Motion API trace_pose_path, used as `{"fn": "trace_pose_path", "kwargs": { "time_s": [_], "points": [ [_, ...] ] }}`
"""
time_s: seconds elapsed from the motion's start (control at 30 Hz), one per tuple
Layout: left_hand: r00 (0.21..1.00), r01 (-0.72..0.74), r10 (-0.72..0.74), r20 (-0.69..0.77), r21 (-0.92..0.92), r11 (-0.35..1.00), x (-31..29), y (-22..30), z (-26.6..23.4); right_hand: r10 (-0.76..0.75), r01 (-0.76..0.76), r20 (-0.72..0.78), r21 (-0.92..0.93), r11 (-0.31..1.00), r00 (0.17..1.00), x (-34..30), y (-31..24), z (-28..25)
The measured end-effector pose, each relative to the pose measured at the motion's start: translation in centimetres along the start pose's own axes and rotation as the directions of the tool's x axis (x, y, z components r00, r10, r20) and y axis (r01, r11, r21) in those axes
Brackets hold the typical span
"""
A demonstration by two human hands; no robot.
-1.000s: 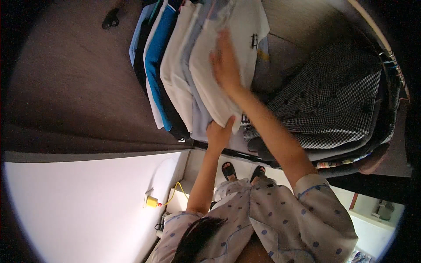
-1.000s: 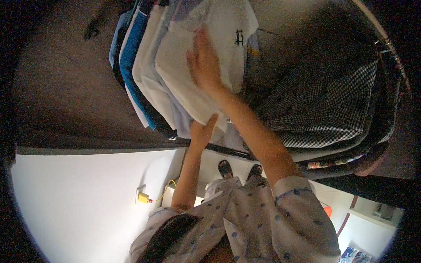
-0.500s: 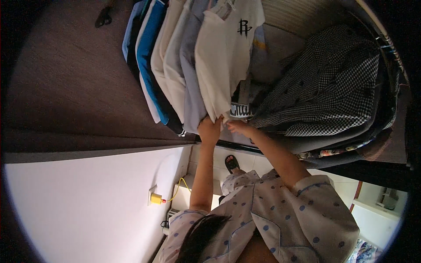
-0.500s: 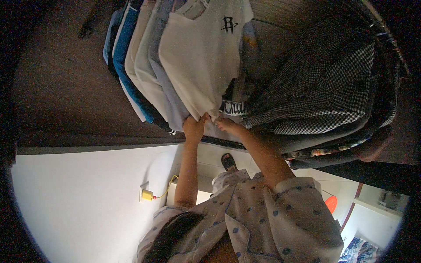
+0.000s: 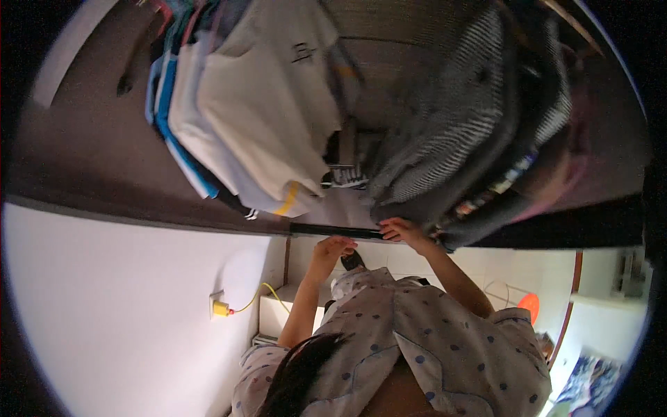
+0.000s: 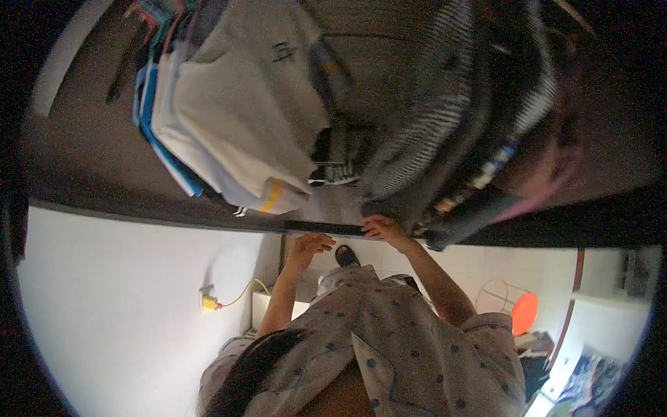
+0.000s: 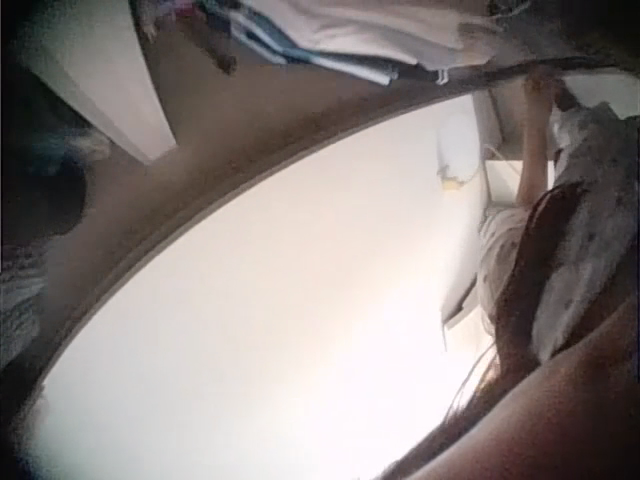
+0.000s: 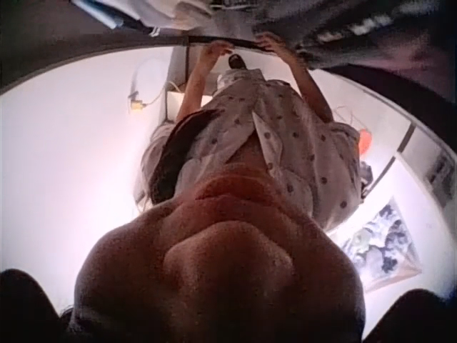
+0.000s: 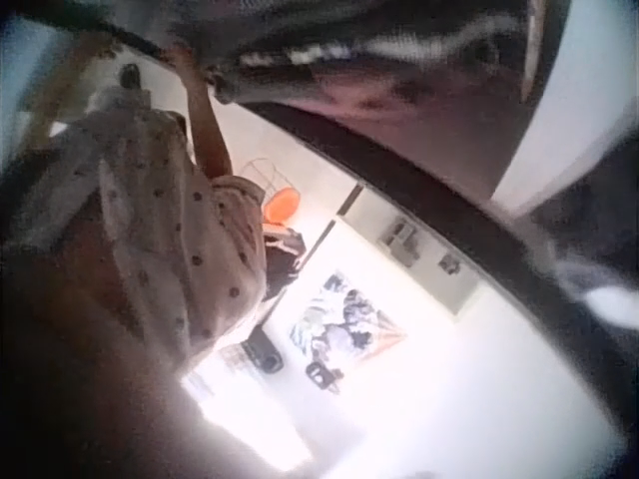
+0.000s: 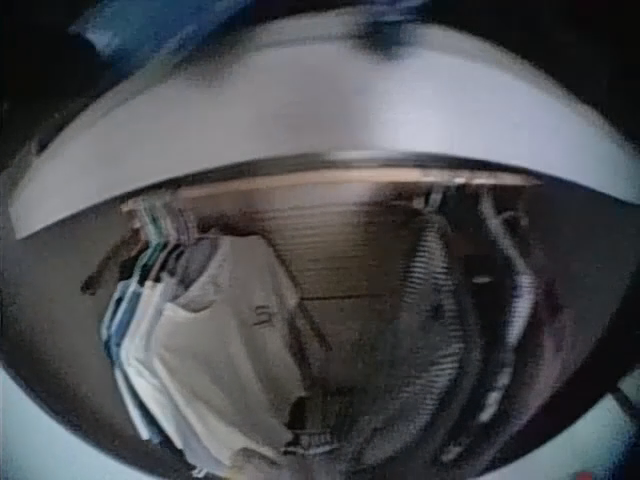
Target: The person picks up shirts from a pile on a bed, places each shirt onto a pink plastic hanger, and then hangs the shirts inside a closet.
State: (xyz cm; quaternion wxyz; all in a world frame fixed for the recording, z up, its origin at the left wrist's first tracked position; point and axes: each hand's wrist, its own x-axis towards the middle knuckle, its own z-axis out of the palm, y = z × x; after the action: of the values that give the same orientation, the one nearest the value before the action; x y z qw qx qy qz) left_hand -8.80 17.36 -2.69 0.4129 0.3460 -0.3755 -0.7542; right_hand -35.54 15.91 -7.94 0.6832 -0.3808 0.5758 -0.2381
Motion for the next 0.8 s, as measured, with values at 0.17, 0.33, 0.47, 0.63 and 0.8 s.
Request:
{"fn": "trace_pose_path", "kwargs": {
  "time_s": [0.17, 0.33, 0.47, 0.63, 0.8],
  "points": [
    [0.983, 0.052, -0.108, 0.149, 0.334, 0.941, 2.7, -1.9, 9.6, -0.291, 0.3, -0.085, 0.138, 0.944, 0.953, -8.1, 2.1, -2.0],
    [0.846, -0.044, -0.209, 0.491, 0.454, 0.89, 3.6, -4.7, 21.7, -0.314, 0.441, -0.386, 0.304, 0.845, 0.868, -18.8, 6.4, -5.4],
    [0.726, 0.022, -0.338, 0.599, 0.47, 0.882, 2.1, -10.3, 28.9, -0.2, 0.518, -0.607, 0.408, 0.752, 0.769, -27.7, 10.6, -6.8],
    [0.439, 0.074, -0.518, 0.734, 0.545, 0.835, -2.0, -16.0, 37.7, -0.028, 0.68, -0.871, 0.363, 0.637, 0.49, -36.0, 18.5, -7.0],
    [0.137, -0.036, -0.625, 0.768, 0.635, 0.772, -4.6, -20.1, 44.3, 0.301, 0.753, -0.896, 0.439, 0.49, 0.326, -40.5, 23.8, -4.7]
  ]
}}
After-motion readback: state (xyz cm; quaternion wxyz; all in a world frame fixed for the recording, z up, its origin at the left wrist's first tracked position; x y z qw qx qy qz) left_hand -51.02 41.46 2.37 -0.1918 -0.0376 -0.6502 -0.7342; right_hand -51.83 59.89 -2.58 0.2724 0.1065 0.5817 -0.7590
